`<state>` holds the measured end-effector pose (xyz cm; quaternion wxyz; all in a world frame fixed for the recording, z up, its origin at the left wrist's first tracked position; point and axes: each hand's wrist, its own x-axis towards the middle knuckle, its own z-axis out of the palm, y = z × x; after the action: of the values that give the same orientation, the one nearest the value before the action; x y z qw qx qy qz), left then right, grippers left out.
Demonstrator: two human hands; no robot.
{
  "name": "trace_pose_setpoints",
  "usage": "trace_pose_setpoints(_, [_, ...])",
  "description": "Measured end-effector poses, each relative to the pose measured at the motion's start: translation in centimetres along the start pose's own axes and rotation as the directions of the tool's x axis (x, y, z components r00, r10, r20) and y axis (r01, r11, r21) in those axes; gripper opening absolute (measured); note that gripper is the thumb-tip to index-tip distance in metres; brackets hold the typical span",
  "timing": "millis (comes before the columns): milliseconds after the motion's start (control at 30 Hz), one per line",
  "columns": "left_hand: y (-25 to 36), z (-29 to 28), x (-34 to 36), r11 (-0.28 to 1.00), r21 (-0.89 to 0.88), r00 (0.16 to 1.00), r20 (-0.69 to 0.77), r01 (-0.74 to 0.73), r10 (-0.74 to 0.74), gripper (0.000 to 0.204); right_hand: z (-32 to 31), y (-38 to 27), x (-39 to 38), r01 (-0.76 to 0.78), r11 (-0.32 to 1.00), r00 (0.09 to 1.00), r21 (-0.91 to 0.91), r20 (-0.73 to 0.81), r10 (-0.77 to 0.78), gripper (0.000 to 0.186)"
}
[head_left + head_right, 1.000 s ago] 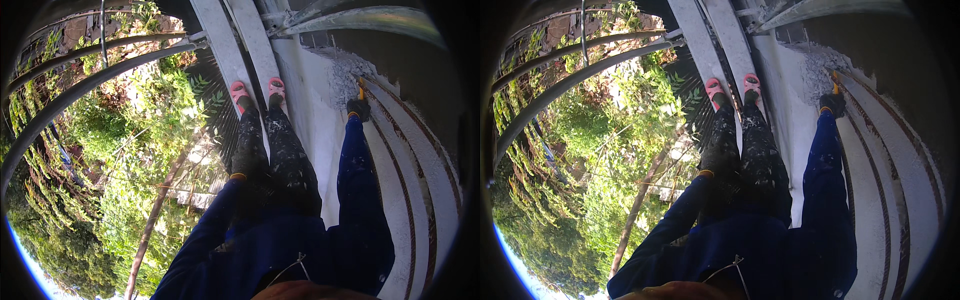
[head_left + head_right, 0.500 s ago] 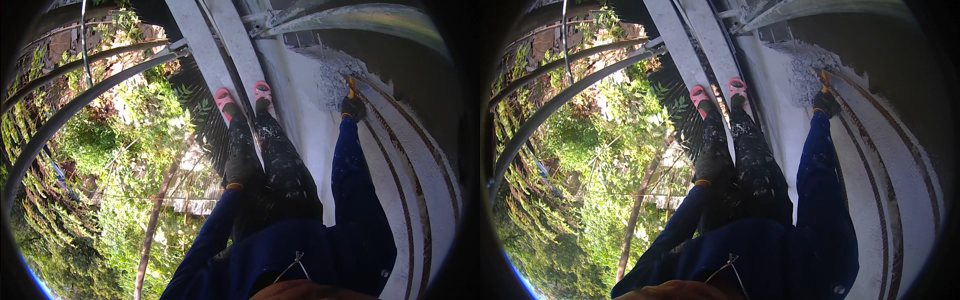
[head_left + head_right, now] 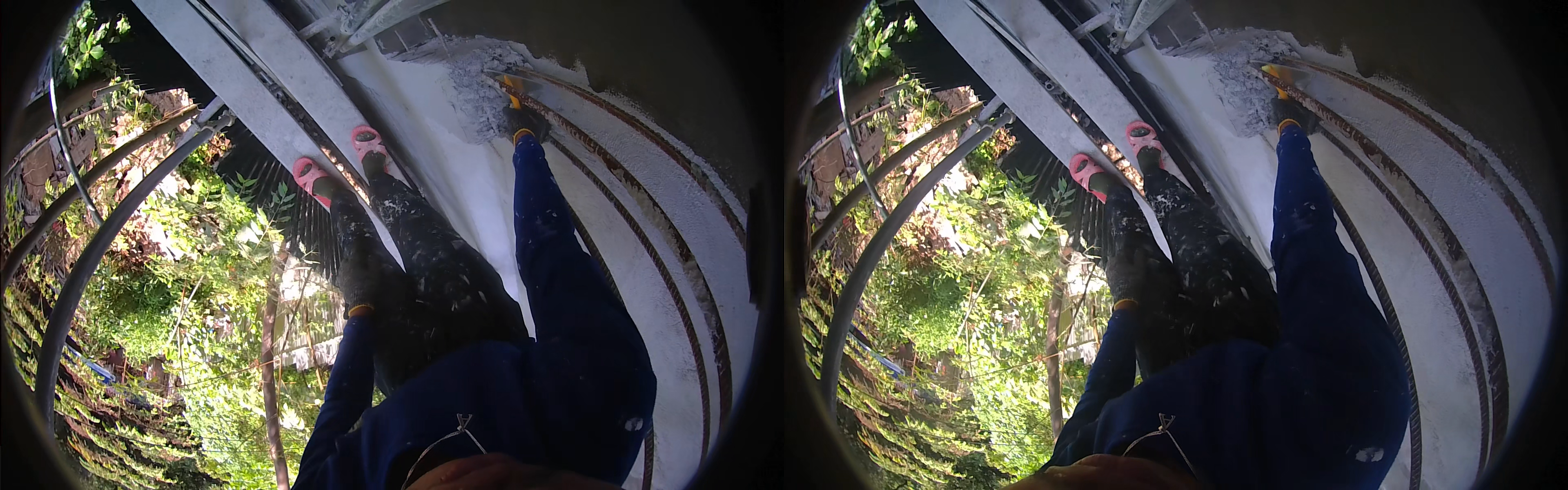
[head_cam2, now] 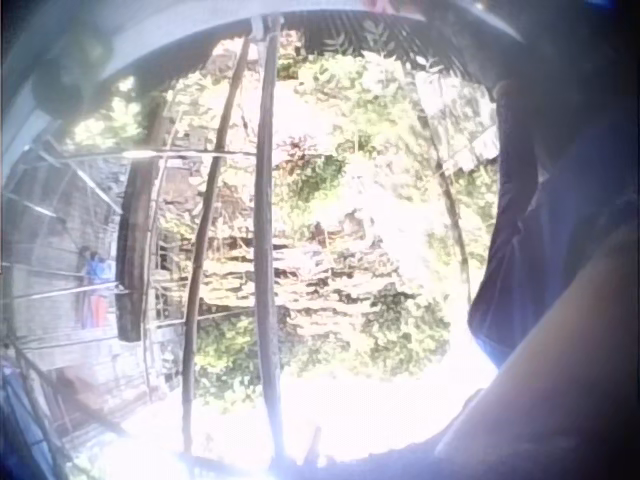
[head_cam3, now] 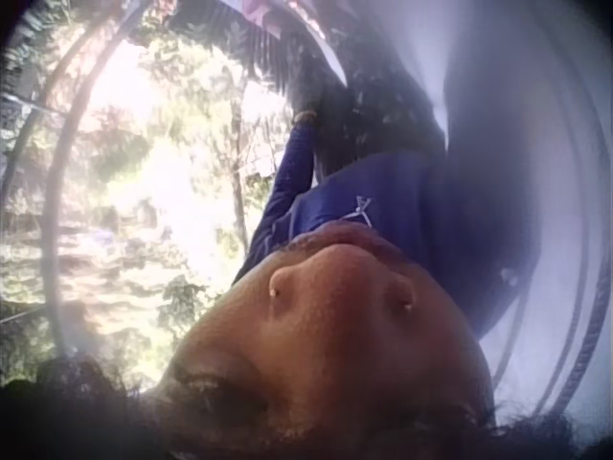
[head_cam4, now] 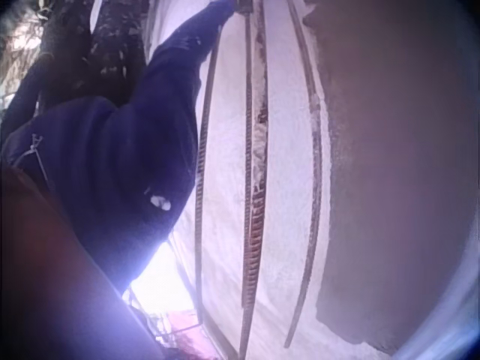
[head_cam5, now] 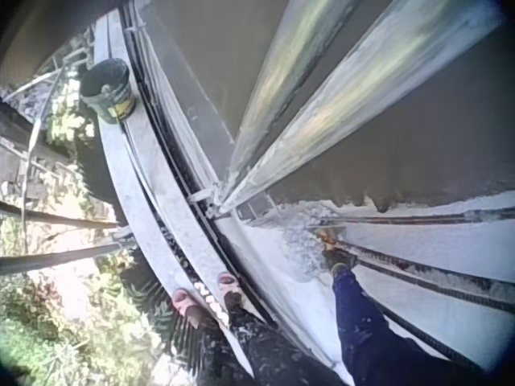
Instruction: The person applies plaster to a curved ceiling using a trowel and brush while standing on scaffolding. They smooth the surface, then use a roller to apply a liquid coating to the same area.
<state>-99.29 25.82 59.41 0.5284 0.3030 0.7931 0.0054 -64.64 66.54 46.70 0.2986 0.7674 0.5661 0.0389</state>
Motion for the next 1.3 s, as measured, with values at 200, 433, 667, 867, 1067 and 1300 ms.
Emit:
trace_pose_setpoints(200, [-1.4,1.1,0.3,0.995,0.046,0.994,-0.066,0.089,-0.086,0.043,-1.6,0.9,-0.9,-0.099,0.967,0.995,0.236,0.036,0.093,0.065])
trace_pose_setpoints(433, [-3.2,2.5,1.1,0.994,-0.014,0.991,-0.086,0.105,-0.106,0.045,-0.1,2.0,-1.0,-0.091,0.871,0.993,0.483,-0.022,0.116,0.068])
trace_pose_setpoints(667, [-1.8,0.4,1.1,0.986,0.028,0.987,-0.012,0.163,-0.163,0.048,-0.6,-1.5,-1.2,-0.116,0.939,0.964,0.322,-0.19,0.185,0.077])
trace_pose_setpoints(867, [-0.4,-1.0,0.8,0.993,-0.05,0.994,-0.001,0.107,-0.107,0.051,7.3,4.1,3.0,0.103,0.85,0.892,0.517,-0.426,0.15,0.075])
trace_pose_setpoints(1067, [-2.4,0.6,0.8,0.991,-0.036,0.987,-0.092,0.127,-0.129,0.049,-6.9,-1.2,-4.7,0.011,0.83,0.973,0.558,-0.198,0.121,0.055])
trace_pose_setpoints(1300, [-1.9,-0.3,0.9,0.998,-0.04,0.998,0.033,0.052,-0.051,0.046,-2.9,0.4,-3.4,0.225,0.384,0.901,0.895,-0.342,0.268,0.052])
